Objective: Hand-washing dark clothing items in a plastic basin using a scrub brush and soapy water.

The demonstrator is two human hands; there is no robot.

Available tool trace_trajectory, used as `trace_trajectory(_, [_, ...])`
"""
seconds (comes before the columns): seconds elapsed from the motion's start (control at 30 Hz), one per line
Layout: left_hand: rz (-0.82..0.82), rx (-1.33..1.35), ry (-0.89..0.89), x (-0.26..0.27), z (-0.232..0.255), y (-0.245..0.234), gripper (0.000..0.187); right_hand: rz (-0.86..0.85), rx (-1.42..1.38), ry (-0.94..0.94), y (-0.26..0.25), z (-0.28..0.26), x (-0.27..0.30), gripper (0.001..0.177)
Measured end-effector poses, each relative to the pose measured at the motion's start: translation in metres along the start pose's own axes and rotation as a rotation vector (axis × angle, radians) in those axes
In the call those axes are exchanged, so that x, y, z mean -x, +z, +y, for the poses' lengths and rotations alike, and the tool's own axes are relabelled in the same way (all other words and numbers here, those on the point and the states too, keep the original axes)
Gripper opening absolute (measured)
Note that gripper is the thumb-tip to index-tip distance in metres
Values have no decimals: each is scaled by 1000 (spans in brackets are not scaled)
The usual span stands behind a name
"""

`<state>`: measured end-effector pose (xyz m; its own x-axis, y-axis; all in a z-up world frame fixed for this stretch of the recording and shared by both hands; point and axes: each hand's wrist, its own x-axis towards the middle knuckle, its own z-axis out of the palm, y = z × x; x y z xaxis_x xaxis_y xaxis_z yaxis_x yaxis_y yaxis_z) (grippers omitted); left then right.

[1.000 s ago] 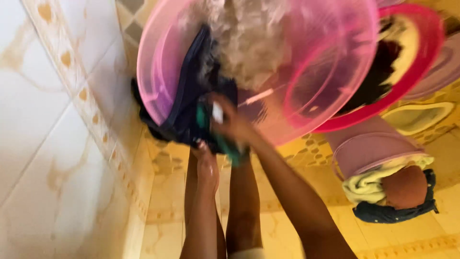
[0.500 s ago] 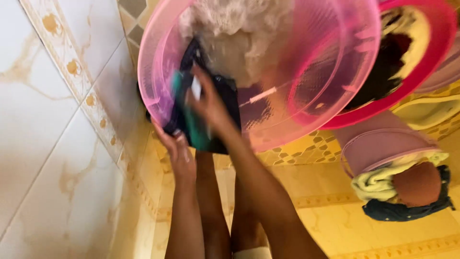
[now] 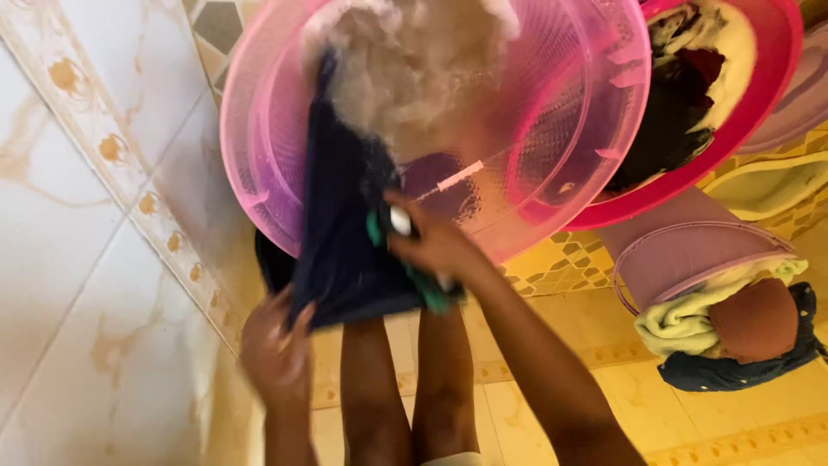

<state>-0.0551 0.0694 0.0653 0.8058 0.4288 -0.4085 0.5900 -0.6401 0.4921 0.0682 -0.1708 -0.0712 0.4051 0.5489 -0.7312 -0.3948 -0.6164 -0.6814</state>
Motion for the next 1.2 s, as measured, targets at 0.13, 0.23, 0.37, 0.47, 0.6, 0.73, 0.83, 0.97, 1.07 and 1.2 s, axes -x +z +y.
trace_trajectory(0.13, [164,387,-377,58,-66,12,26,-3,-73,99,10,-99,106,78])
trace_trajectory(0.23, [368,650,-446,69,-85,76,40,-60,-217,95,19,-124,128,79])
trace_trajectory(0.37, [-95,1388,-1016,73,-52,144,73,11,-213,64,34,-119,91,82])
trace_trajectory(0.47, [-45,1495,-1021,49,-38,172,69,91,-235,-100,45,-29,-14,84])
trace_trajectory(0.6, [72,1641,-1038,53,-29,174,69,120,-105,-14,10,23,-79,83])
trace_trajectory(0.73, [67,1620,-777,21,-8,173,71,279,146,150,-62,18,-93,87])
trace_trajectory(0.83, [114,1608,-792,30,1,161,73,226,160,107,-13,-7,-25,87])
trace_trajectory(0.97, [143,1681,-726,54,-30,191,74,163,199,80,19,13,-28,73])
trace_trajectory(1.07, [222,1599,-729,36,-3,178,77,168,326,205,8,80,-145,58])
trace_trajectory(1.2, [172,1532,-792,19,24,147,78,186,601,295,-54,39,-157,52])
